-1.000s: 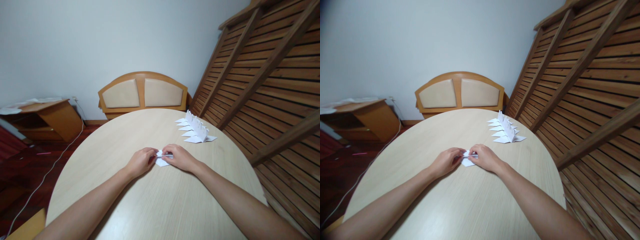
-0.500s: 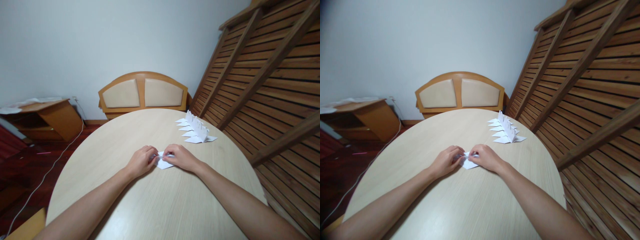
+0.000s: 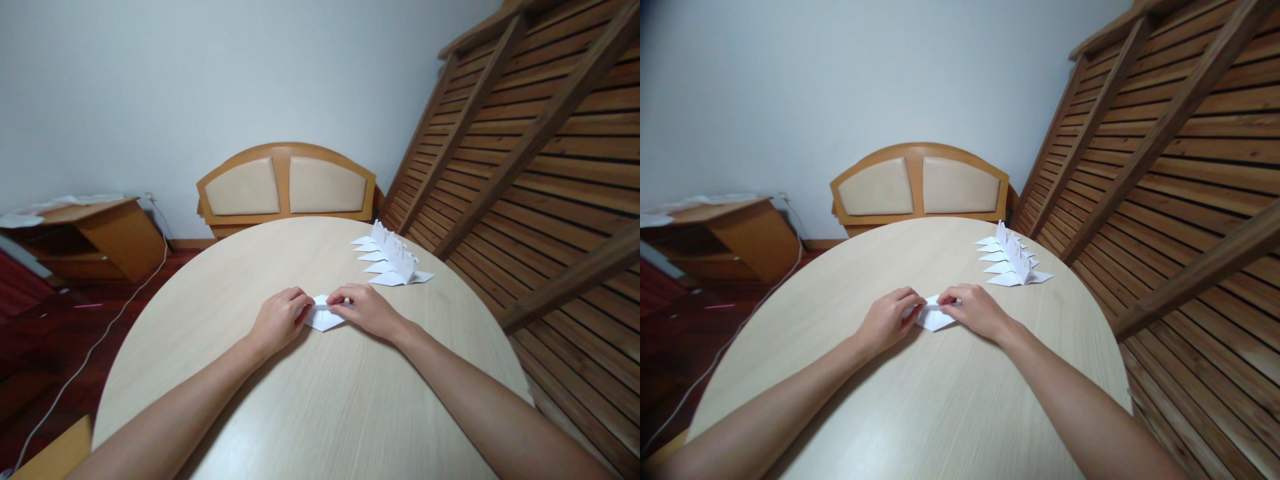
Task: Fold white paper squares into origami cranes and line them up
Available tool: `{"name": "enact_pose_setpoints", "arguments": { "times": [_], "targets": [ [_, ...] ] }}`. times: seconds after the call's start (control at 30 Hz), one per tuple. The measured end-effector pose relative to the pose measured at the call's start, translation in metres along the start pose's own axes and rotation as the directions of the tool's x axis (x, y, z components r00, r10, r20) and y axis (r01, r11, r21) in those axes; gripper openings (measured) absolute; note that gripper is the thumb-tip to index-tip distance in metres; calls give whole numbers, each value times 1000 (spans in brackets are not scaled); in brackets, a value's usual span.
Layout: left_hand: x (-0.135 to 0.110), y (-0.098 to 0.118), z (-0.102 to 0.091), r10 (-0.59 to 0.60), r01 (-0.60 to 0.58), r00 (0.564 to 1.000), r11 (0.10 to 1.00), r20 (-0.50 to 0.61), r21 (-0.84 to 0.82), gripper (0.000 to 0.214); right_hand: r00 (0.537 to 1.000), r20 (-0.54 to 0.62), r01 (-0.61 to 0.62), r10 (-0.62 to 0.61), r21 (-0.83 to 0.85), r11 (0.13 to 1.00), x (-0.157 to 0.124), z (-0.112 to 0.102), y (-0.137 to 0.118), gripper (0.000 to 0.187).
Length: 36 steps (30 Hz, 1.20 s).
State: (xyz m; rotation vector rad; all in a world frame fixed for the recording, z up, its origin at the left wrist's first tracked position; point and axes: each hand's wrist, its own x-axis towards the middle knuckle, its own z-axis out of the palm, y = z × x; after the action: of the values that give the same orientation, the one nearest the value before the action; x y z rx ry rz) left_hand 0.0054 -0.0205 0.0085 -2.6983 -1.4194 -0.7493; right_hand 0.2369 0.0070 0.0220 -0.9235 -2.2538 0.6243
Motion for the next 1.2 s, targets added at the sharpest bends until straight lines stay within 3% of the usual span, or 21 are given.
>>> {"name": "enact_pose_setpoints", "arguments": {
  "times": [0.2,0.3,0.43,0.57,0.73,0.83,0.97,1.2],
  "targets": [
    [-1,2,2,1,-1,1000,1000,-7,5,19,998,-30,58,-58,-26,998,0,2,0,10],
    [-1,0,3,-93,91,995,995,-35,-30,16,986,-155,55,-61,-44,998,0,4,4,30],
    [0,-1,0,-239,222,965,963,-106,-152,17,930,-355,-96,100,29,995,1,8,6,54],
    [2,2,-2,-315,266,935,926,-161,-267,17,912,-362,-164,191,104,981,1,14,1,53],
    [5,6,-4,-426,297,893,801,-145,-520,21,918,-360,-70,166,265,962,3,20,-7,81],
    [8,8,-3,-483,291,869,671,-106,-682,27,933,-316,-78,172,287,955,5,21,-7,75],
    [11,9,0,-510,232,856,533,-90,-814,29,975,-185,-37,126,426,904,7,25,-3,53],
    [11,10,2,-457,276,888,454,45,-847,31,967,-112,-138,228,521,842,8,25,1,33]
  ]
}}
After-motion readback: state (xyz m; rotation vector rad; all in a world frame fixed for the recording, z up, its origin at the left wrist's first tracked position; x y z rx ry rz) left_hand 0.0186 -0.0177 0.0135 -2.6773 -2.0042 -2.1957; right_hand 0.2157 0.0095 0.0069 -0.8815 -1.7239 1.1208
